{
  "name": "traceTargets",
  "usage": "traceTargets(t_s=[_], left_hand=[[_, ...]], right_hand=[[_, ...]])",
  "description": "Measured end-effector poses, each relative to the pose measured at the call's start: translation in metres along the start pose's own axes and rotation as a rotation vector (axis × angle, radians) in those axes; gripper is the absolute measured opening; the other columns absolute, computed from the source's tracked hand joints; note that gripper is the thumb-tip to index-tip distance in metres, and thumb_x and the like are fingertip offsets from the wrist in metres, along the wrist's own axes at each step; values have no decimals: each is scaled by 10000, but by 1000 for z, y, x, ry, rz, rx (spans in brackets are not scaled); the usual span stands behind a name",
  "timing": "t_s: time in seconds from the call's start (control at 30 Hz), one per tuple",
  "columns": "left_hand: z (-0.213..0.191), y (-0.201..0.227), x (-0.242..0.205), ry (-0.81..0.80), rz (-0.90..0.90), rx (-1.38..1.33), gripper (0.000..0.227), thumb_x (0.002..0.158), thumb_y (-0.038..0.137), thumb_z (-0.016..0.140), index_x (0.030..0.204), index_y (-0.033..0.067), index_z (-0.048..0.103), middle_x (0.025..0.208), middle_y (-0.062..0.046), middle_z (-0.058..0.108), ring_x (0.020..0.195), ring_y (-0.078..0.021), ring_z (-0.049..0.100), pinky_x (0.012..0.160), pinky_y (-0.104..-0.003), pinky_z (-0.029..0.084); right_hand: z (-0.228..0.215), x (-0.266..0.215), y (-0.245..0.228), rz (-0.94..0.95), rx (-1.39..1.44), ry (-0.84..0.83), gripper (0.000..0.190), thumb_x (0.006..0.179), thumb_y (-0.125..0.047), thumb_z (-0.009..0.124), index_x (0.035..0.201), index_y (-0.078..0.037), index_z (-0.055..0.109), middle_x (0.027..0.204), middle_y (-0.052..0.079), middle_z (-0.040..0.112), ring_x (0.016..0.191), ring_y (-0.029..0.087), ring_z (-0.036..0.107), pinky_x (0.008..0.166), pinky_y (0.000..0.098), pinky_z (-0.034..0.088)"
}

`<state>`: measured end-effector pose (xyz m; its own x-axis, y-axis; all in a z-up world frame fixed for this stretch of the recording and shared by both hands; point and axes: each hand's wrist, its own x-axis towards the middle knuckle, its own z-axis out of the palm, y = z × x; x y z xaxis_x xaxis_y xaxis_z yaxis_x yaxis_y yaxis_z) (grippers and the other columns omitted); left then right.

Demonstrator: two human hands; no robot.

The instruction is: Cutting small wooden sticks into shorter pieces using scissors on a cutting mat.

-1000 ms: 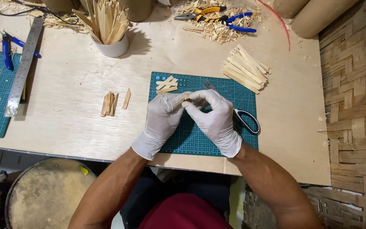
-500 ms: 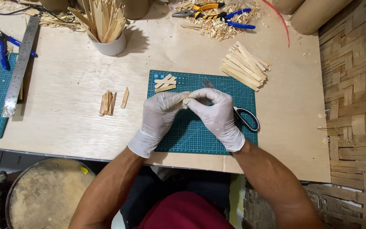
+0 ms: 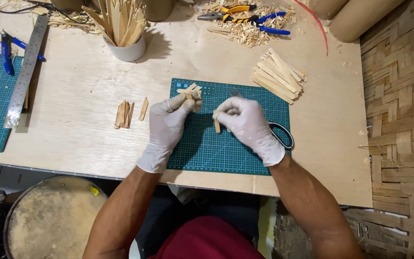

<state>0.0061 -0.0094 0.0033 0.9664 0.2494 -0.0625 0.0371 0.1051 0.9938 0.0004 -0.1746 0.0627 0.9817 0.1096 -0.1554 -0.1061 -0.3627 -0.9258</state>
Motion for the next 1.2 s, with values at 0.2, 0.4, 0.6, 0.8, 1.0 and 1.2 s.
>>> traceTargets(t_s=[0.2,0.4,0.6,0.8,1.0,1.2], left_hand=[[8,4,-7,-9,-103,1,221,826,204,890,1014,112,818,883,-159,789,888,-219,756,862,-353,606],[17,22,-14,7,-174,-219,169,838,154,858,987,85,816,839,-118,797,816,-145,751,804,-269,634],[18,26,-16,23,-164,-192,196,810,170,892,977,96,820,878,-113,797,862,-97,669,839,-273,604],[7,4,-10,-168,-41,-89,245,837,141,874,1072,130,808,1006,-126,798,998,-194,724,961,-361,571],[-5,6,-11,-263,-54,-189,245,800,132,888,1035,121,818,1038,-154,796,1031,-211,716,996,-372,550],[-13,-12,-4,-330,-3,-262,192,783,103,884,965,87,823,1008,-153,793,963,-210,719,946,-377,566]], right_hand=[[13,-5,14,-308,-282,215,253,780,-194,892,983,-88,784,824,71,780,629,129,684,543,227,526],[33,0,19,-717,-389,467,195,733,-119,919,868,-162,786,738,-25,747,596,130,713,523,221,589],[39,3,27,-669,-348,492,148,726,-59,834,825,-158,783,697,-19,739,598,133,717,529,228,584],[27,-3,19,-381,-130,331,95,775,-135,883,831,-126,807,687,15,761,596,158,742,543,237,594],[23,-7,15,-347,-22,226,122,737,-57,880,832,-103,818,720,56,770,614,152,748,571,252,596],[23,-10,10,-342,2,204,160,724,-5,883,850,-80,819,718,84,765,587,138,741,564,230,607]])
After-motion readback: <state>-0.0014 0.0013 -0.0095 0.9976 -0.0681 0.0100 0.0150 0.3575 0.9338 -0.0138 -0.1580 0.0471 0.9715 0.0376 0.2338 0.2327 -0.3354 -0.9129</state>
